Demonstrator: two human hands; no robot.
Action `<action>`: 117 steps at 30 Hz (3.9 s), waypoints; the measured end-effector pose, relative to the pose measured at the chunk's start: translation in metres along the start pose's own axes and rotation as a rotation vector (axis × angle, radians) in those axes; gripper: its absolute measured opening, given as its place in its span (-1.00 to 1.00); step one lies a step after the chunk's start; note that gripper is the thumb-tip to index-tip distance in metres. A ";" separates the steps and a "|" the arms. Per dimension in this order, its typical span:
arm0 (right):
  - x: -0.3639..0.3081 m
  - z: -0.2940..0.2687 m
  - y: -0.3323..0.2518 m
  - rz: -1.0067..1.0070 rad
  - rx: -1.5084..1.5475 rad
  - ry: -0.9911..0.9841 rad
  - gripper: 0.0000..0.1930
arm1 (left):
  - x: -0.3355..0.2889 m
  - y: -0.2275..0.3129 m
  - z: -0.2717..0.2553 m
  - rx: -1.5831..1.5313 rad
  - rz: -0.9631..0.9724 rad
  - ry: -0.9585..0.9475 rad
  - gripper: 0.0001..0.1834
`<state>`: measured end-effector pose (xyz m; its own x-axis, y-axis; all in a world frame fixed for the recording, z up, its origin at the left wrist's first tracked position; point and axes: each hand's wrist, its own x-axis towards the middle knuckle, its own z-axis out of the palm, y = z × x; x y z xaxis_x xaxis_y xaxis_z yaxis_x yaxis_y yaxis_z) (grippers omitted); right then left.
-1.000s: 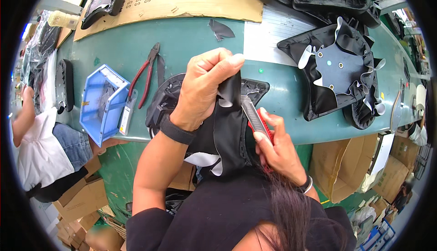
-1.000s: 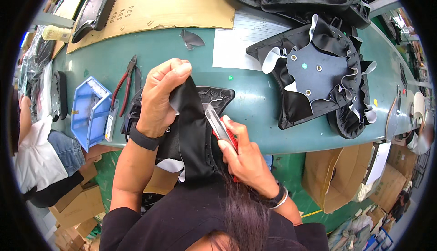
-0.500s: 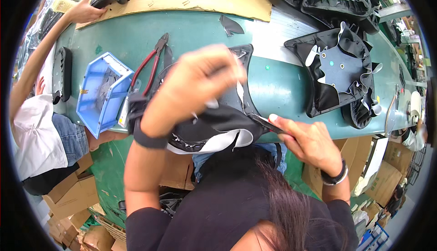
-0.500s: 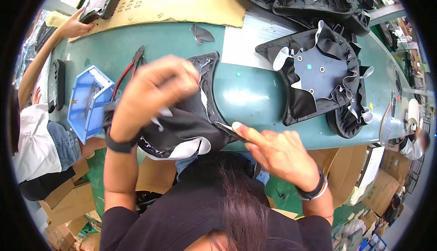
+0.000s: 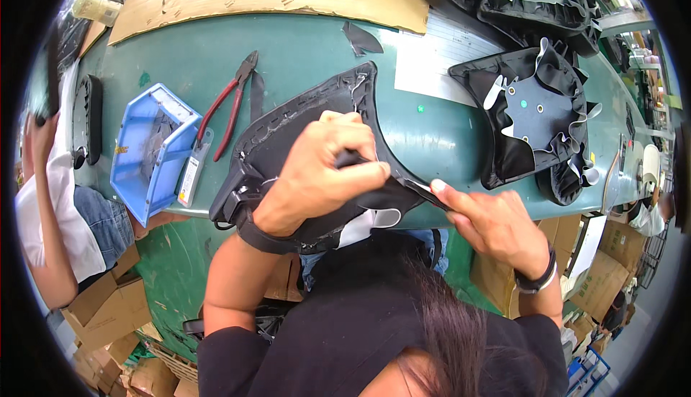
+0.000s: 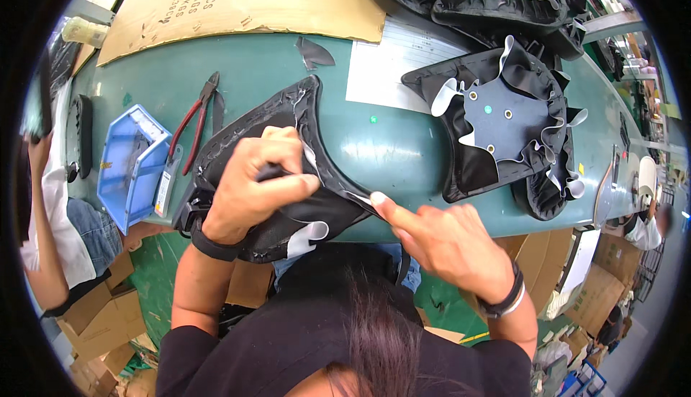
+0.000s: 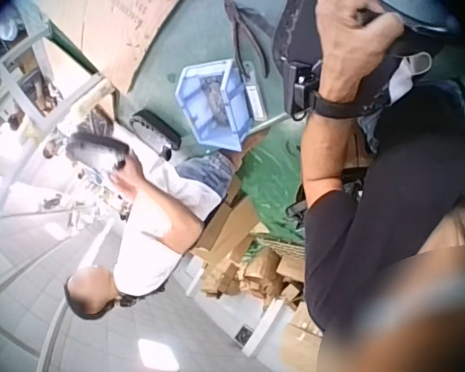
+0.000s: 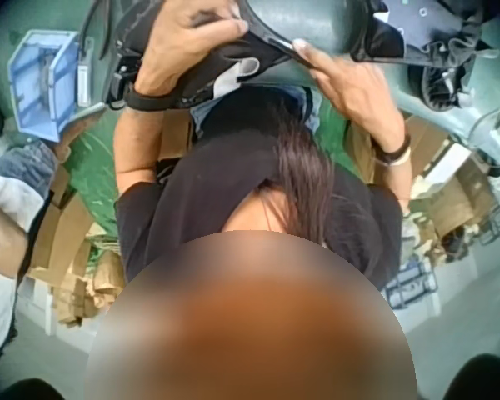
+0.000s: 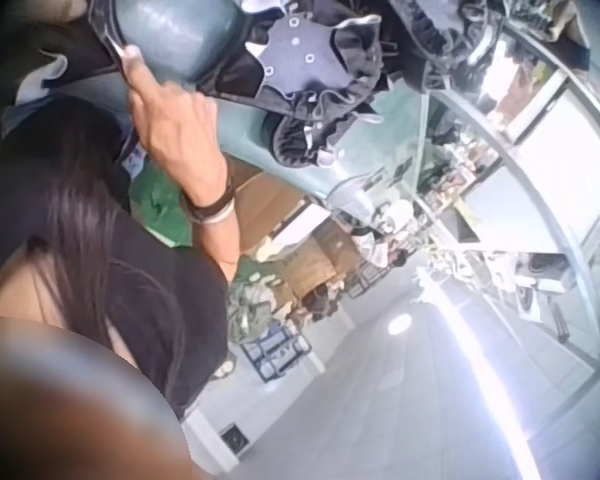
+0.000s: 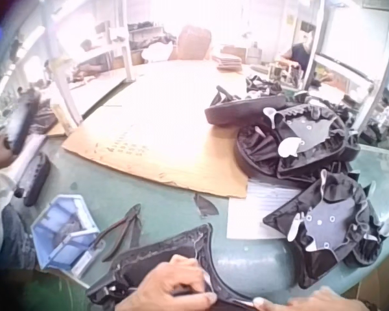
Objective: Trimming excess fabric from molded chair components using a utility knife.
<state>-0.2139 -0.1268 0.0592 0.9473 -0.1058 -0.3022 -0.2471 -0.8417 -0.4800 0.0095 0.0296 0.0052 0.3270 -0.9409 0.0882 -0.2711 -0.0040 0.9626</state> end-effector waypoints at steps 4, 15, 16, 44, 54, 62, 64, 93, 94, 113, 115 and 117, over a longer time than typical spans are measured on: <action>-0.031 0.033 -0.015 0.137 0.089 0.162 -0.45 | 0.002 -0.002 -0.010 -1.088 -0.130 0.392 -0.70; 0.010 0.000 -0.002 0.138 -0.116 0.173 -0.50 | -0.026 0.046 -0.038 0.807 -0.202 -0.012 -0.72; 0.014 -0.005 -0.001 0.132 -0.122 0.173 -0.50 | -0.026 0.047 -0.038 0.816 0.035 0.053 -0.69; 0.073 0.009 -0.016 0.179 0.738 0.582 -0.69 | -0.067 0.007 -0.043 -0.486 -0.550 0.518 -0.56; 0.201 -0.137 0.051 0.030 1.149 0.601 -0.39 | -0.047 0.048 -0.063 -0.306 -0.439 0.199 -0.71; 0.313 -0.150 0.101 0.048 1.086 0.772 -0.47 | -0.192 -0.016 -0.020 -0.171 -0.679 -0.561 -0.60; 0.297 -0.144 0.081 0.040 1.068 0.772 -0.48 | -0.252 -0.041 -0.001 0.619 -0.895 -0.668 -0.52; 0.009 0.030 -0.001 0.079 0.260 0.587 -0.55 | -0.015 0.011 0.034 0.833 0.281 0.076 -0.67; 0.013 0.027 -0.004 0.087 0.262 0.581 -0.55 | -0.016 0.007 0.036 0.751 0.309 0.144 -0.71; -0.052 0.034 -0.041 0.292 0.024 0.051 -0.29 | -0.004 0.011 0.028 0.469 0.283 0.457 -0.87; -0.041 0.029 -0.036 0.258 -0.032 0.127 -0.31 | -0.006 0.013 0.028 0.265 0.367 0.380 -0.88; -0.021 0.018 -0.026 0.190 -0.111 0.233 -0.37 | -0.012 0.021 0.020 0.097 0.336 0.064 -0.85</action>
<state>-0.2311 -0.0934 0.0628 0.9107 -0.3744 -0.1746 -0.4125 -0.8467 -0.3361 -0.0179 0.0337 0.0193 0.2601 -0.8721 0.4144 -0.4567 0.2670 0.8486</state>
